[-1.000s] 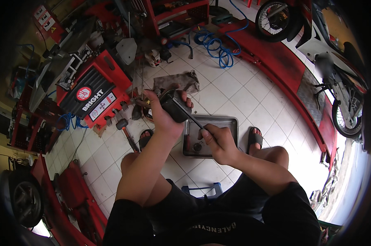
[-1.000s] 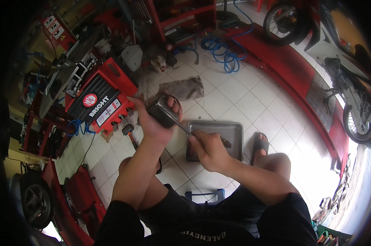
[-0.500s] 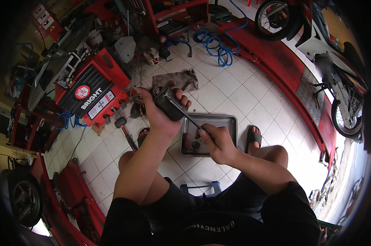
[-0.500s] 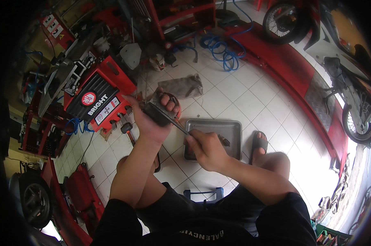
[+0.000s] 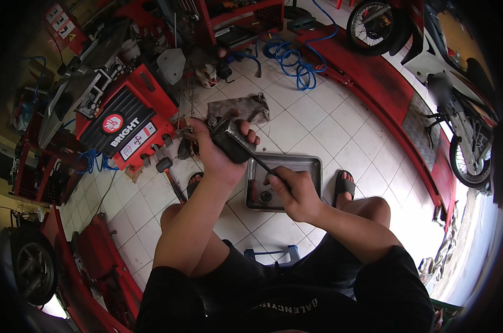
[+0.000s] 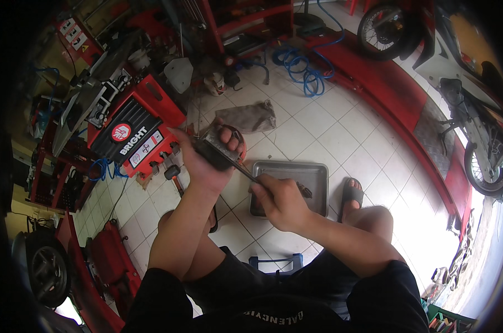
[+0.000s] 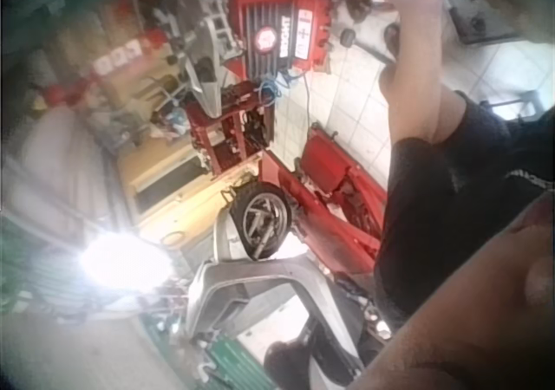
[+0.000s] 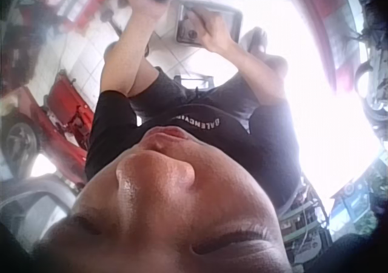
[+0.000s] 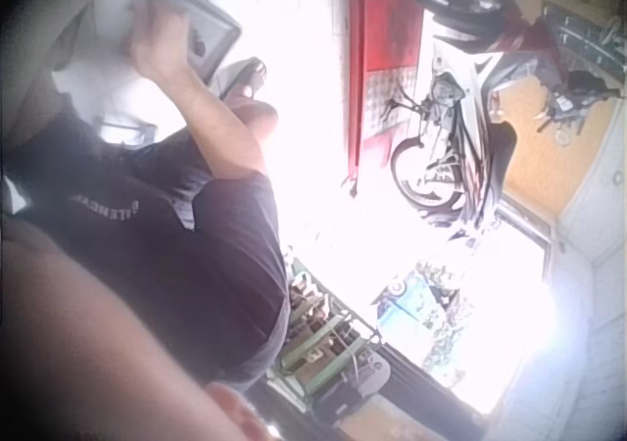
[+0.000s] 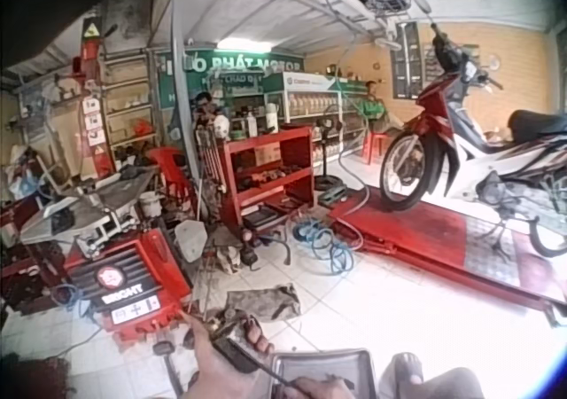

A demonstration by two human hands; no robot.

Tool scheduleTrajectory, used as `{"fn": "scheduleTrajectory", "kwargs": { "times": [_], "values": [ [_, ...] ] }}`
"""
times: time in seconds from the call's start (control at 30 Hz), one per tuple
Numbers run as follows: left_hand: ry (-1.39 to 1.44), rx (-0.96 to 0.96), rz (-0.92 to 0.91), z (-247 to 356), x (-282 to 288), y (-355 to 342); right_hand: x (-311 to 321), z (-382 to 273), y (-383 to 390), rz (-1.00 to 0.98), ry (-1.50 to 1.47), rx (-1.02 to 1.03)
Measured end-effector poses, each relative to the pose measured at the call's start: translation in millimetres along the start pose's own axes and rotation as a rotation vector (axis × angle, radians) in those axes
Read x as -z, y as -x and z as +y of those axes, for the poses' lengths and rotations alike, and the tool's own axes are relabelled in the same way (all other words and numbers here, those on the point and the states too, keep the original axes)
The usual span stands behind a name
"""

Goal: The person sits on a low stool in a workshop and uses a screwdriver to work on a cylindrical mechanical part held in their left hand. They repeatedly insert the screwdriver into the part, twist it, and scrape the interior surfaces while holding the part over a metal tray.

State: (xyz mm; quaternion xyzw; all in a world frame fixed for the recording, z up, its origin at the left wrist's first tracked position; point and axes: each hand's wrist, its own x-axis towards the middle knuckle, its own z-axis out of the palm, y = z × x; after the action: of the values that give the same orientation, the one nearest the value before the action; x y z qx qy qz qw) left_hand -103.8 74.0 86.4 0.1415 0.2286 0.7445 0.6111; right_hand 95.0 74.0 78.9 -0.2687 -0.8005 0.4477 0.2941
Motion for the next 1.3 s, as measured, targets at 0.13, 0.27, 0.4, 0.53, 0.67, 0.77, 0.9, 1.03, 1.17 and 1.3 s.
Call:
{"fn": "scheduleTrajectory", "kwargs": {
  "times": [0.13, 0.27, 0.4, 0.53, 0.67, 0.77, 0.9, 1.03, 1.17, 1.3],
  "values": [
    [-0.052, 0.015, -0.048, -4.2, 2.0, 0.3, 0.3, 2.3, 0.0, 0.054, 0.016, 0.05],
    [-0.015, 0.017, -0.047, -5.9, 0.3, 2.3, 0.8, -0.7, 0.8, 0.047, 0.009, 0.021],
    [0.051, 0.027, -0.103, -5.9, 4.3, 1.4, -0.3, -0.5, 2.4, 0.043, -0.092, -0.042],
    [0.067, 0.025, -0.162, -7.1, 7.2, 0.9, -3.0, 8.6, 3.2, 0.035, -0.304, -0.197],
    [0.061, 0.028, -0.175, -9.4, 7.1, -0.4, -7.0, 22.2, 5.2, -0.025, -0.484, -0.242],
    [0.042, 0.012, -0.198, -10.6, 10.7, -1.6, -5.7, 14.3, 3.2, -0.068, -0.49, -0.292],
    [-0.008, -0.001, -0.254, -12.2, 13.4, -2.0, 2.9, 12.0, 1.2, -0.139, -0.634, -0.37],
    [0.006, 0.004, -0.216, -12.8, 9.5, -1.5, 0.2, 14.4, 3.0, -0.157, -0.819, -0.455],
    [-0.017, -0.006, -0.266, -13.0, 12.0, -2.2, -3.6, 9.5, 4.2, -0.167, -0.761, -0.471],
    [-0.032, 0.001, -0.27, -16.6, 11.5, 0.5, 2.0, 18.8, 4.4, -0.269, -0.955, -0.557]
  ]
}}
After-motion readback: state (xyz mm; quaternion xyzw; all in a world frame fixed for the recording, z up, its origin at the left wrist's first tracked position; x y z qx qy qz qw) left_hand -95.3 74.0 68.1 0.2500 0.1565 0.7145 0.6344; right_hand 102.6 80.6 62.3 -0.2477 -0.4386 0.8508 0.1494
